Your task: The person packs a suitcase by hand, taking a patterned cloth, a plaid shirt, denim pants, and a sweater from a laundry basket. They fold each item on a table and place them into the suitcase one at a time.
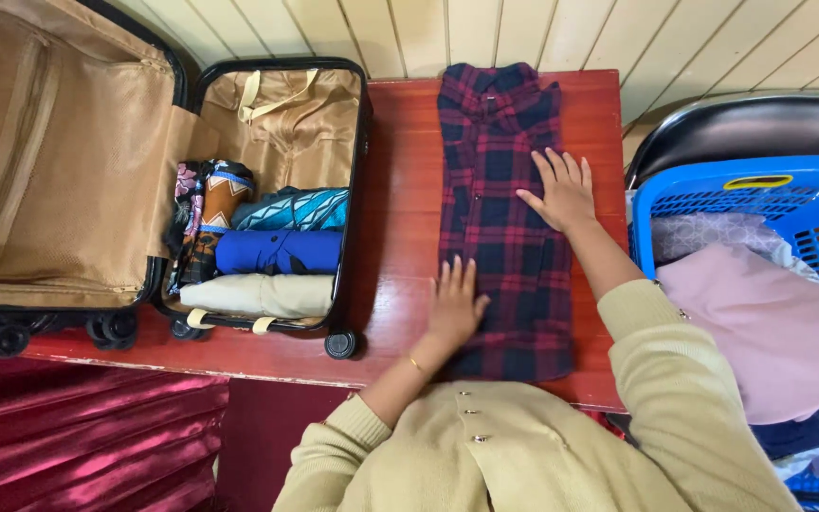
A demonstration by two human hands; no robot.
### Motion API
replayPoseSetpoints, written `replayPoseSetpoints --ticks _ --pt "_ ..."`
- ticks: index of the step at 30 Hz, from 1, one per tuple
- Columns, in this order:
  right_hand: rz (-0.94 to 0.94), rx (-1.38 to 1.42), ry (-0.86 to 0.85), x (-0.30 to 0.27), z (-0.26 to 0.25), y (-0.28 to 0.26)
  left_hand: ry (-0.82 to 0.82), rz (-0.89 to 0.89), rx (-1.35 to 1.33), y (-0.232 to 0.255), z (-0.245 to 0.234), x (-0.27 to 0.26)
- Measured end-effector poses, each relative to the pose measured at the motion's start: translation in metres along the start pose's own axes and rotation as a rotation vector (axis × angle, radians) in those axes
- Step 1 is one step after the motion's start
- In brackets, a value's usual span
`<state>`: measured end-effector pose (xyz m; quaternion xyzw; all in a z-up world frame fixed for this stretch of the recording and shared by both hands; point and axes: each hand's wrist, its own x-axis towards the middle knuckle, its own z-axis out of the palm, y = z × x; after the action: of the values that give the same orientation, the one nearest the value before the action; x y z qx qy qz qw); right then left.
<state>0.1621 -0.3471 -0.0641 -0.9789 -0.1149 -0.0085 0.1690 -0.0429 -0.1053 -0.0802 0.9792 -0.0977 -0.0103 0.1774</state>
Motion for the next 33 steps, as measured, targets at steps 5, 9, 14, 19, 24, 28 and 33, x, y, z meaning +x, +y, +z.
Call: replayPoseSetpoints --ticks 5,9,14,19,24,28,33 --pt "0.168 -0.128 -0.04 0.001 0.014 -0.022 -0.45 0.085 0.012 0.066 -0.025 -0.023" --pt "0.257 -0.197 0.057 -0.029 0.043 -0.07 -0.857 0.359 -0.283 0.064 -0.038 0.018" --pt "0.051 -0.013 0.111 -0.06 0.052 -0.081 -0.093 0.18 -0.302 0.0 -0.045 0.101" --pt "-0.268 0.043 0.188 -0.087 0.036 -0.055 0.485 -0.078 -0.451 -0.072 -0.035 0.129" --pt "-0.441 -0.011 0.285 -0.097 0.004 0.005 0.318 -0.117 0.073 -0.079 -0.006 0.093" --pt "-0.316 0.087 0.214 -0.095 -0.027 0.009 0.051 -0.3 0.286 -0.055 -0.006 0.071" --pt "-0.37 0.158 0.154 -0.122 -0.07 -0.031 0.219 -0.284 0.191 -0.061 -0.012 0.095"
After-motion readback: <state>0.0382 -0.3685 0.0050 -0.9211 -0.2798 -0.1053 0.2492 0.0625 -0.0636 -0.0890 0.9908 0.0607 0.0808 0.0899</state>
